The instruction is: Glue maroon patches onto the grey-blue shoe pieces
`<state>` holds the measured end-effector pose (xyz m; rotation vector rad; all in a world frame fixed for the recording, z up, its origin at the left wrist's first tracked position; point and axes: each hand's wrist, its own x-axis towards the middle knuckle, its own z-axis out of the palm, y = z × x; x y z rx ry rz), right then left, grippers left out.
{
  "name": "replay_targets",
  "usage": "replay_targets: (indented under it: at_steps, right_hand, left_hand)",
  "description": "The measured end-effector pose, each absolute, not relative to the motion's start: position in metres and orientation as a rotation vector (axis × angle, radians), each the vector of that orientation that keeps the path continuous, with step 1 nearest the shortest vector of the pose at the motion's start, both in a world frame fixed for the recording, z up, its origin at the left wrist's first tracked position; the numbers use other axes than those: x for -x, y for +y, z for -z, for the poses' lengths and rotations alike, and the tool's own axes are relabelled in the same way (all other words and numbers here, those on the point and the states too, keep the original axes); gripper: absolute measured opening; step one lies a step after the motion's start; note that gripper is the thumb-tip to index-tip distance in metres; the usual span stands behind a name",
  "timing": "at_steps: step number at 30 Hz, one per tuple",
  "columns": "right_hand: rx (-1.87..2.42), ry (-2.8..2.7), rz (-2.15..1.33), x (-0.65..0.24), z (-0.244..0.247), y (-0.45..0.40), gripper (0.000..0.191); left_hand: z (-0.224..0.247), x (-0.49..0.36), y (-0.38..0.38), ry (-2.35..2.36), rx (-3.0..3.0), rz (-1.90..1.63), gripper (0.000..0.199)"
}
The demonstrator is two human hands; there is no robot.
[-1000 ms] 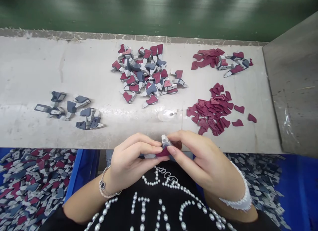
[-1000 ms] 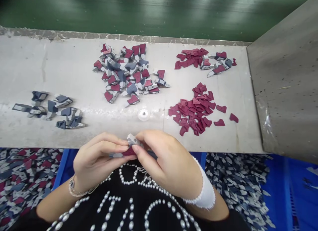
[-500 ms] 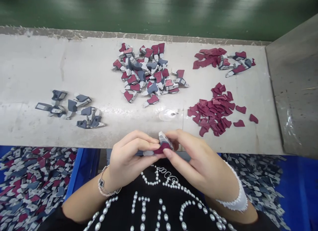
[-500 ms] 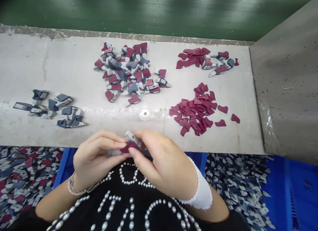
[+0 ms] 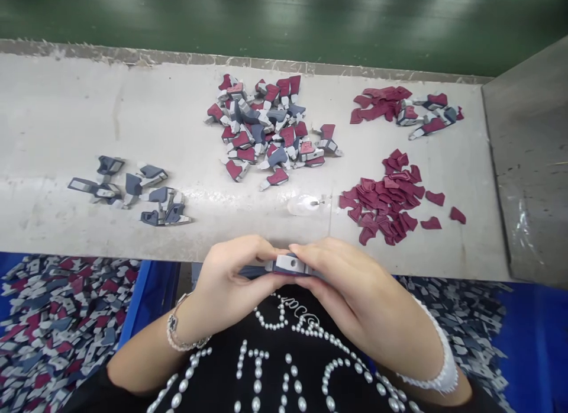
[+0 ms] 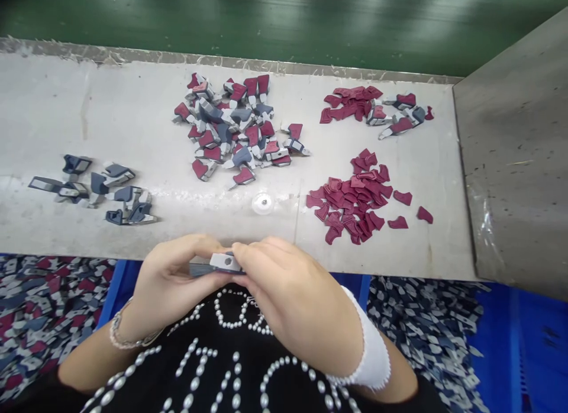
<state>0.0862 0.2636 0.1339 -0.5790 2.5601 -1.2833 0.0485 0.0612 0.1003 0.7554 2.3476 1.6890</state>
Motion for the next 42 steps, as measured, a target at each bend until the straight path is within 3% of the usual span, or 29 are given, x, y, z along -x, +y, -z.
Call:
replay_targets:
  at_steps: [4,9,15,21,42]
  right_hand:
    - [0.687,2.522,1.257,-0.086,-0.137,0.266,0.026]
    - [0.628,2.497,1.210,-0.085,-0.137,0.268,0.023]
    - [0.586,2.499,1.219,-0.081,-0.136,0.268,0.026]
    - [0.630,2.564,1.085,-0.090,-0.140,0.266,0.016]
    - [0.600,2.592,1.155,-0.128,-0.164,0.270,0.009]
  left_hand:
    - [-0.098,-0.051,0.063,2.207,-0.615,-1.806,0.020]
    - [-0.094,-0.050,0.063,2.045,-0.548,-1.800,0.017]
    - [-0.094,-0.048,0.060,2.184,-0.717,-1.645,0.013]
    - [-0.104,-0.057,0.060,2.261,-0.786,-1.517,0.005]
    - [-0.135,-0.092,0.057,2.253,-0.864,-1.476,0.007]
